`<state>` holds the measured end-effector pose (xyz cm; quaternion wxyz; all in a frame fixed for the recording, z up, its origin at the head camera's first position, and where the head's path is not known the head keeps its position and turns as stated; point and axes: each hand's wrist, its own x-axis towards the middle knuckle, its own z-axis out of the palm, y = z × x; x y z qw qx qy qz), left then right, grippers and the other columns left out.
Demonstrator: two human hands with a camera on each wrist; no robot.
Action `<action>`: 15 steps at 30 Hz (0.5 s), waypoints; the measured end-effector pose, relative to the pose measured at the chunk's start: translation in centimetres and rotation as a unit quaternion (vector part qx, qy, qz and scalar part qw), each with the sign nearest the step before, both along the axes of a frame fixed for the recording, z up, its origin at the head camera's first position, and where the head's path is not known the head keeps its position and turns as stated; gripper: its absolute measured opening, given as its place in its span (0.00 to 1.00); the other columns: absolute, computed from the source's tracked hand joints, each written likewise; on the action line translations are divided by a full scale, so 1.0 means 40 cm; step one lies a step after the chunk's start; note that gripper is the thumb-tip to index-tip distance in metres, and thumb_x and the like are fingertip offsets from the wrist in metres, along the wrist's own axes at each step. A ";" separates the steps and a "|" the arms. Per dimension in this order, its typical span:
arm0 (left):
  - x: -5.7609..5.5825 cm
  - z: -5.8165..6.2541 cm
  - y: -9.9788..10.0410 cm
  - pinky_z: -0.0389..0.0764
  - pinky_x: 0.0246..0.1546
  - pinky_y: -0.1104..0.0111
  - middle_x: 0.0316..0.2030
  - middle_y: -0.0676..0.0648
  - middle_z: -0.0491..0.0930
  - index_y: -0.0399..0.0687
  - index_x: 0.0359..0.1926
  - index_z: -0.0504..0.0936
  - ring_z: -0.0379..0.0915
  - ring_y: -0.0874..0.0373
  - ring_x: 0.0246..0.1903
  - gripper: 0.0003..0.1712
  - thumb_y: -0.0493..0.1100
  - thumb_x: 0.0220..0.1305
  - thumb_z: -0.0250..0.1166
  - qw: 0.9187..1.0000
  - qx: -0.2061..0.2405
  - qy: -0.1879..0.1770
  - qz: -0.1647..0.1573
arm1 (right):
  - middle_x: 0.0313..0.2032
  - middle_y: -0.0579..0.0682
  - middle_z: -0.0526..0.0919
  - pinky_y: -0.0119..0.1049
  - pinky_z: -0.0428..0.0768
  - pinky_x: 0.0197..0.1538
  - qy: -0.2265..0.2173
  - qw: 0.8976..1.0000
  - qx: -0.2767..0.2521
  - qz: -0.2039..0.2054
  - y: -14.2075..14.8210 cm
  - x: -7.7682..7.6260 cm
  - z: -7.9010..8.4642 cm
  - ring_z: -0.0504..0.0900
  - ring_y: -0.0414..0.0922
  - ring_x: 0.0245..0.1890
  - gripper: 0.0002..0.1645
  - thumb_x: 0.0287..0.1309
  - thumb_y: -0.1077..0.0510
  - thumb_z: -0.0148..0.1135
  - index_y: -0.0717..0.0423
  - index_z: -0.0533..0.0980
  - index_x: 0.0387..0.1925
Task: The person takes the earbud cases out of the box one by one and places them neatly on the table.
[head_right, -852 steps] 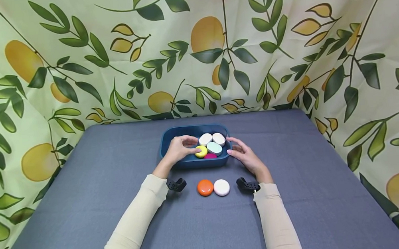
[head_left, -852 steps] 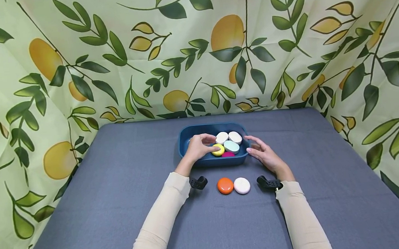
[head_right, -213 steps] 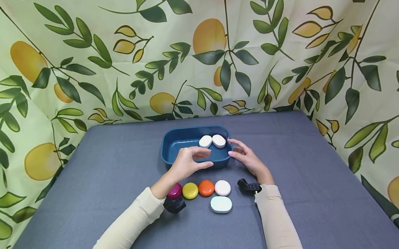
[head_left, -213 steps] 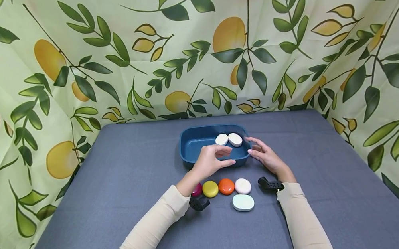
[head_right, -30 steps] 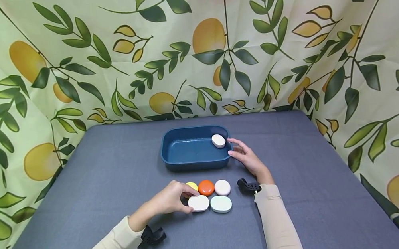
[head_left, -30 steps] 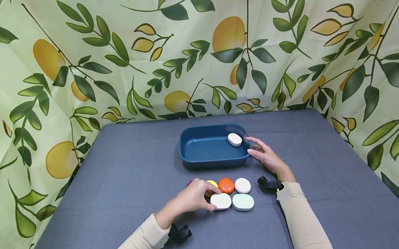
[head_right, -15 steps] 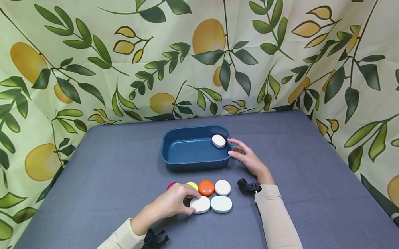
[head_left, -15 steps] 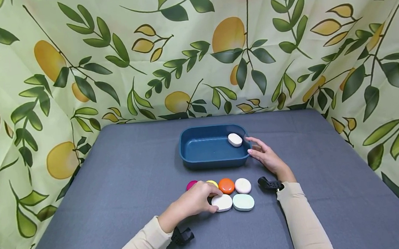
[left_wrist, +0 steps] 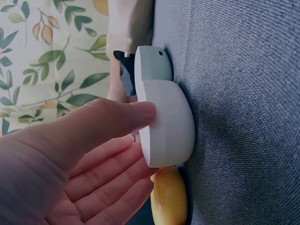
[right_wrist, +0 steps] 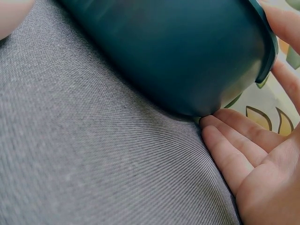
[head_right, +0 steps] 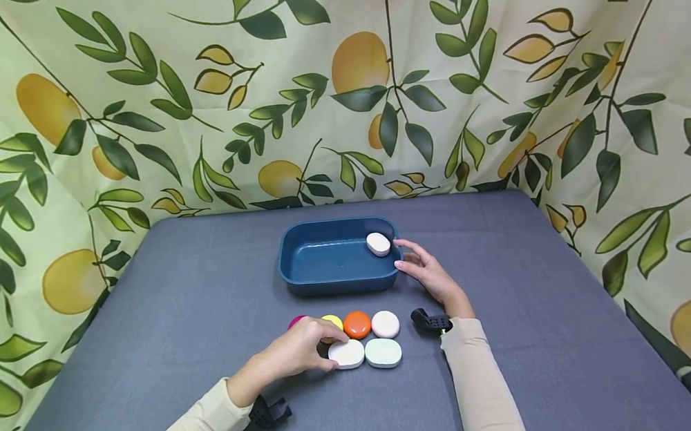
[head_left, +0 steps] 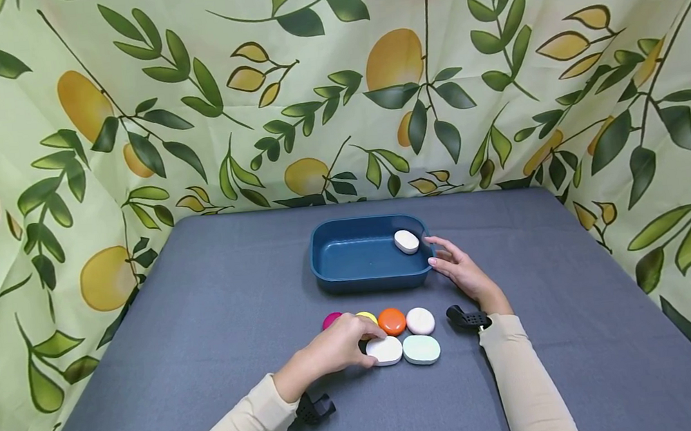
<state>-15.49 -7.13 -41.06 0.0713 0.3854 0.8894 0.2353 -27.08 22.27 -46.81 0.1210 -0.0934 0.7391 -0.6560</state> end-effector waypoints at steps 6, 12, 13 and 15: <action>-0.014 0.029 0.001 0.82 0.48 0.71 0.42 0.46 0.87 0.40 0.45 0.86 0.81 0.55 0.44 0.19 0.38 0.49 0.74 0.999 0.025 -0.024 -0.005 | 0.74 0.68 0.47 0.61 0.50 0.76 0.001 1.000 0.001 0.000 0.000 -0.001 0.002 0.50 0.64 0.74 0.36 0.68 0.56 0.53 0.53 0.52 0.72; -0.067 0.066 0.019 0.83 0.51 0.63 0.47 0.40 0.86 0.37 0.49 0.84 0.82 0.50 0.47 0.21 0.37 0.52 0.73 0.991 0.115 -0.060 0.028 | 0.74 0.68 0.48 0.60 0.51 0.76 0.003 1.000 0.000 -0.004 0.000 -0.001 0.004 0.51 0.64 0.74 0.36 0.68 0.55 0.54 0.53 0.53 0.72; -0.078 0.068 0.025 0.83 0.53 0.63 0.48 0.40 0.85 0.37 0.50 0.83 0.82 0.49 0.48 0.22 0.37 0.53 0.72 0.988 0.129 -0.072 0.039 | 0.74 0.68 0.48 0.59 0.51 0.76 0.001 1.000 0.000 -0.004 0.000 -0.001 0.004 0.51 0.64 0.74 0.36 0.68 0.56 0.54 0.53 0.53 0.72; -0.099 0.071 0.036 0.82 0.54 0.62 0.49 0.38 0.84 0.36 0.51 0.82 0.82 0.47 0.49 0.22 0.38 0.54 0.72 0.982 0.156 -0.086 0.057 | 0.74 0.67 0.48 0.58 0.52 0.76 -0.002 1.000 0.002 -0.004 -0.001 -0.001 0.002 0.51 0.63 0.74 0.35 0.68 0.56 0.54 0.53 0.53 0.72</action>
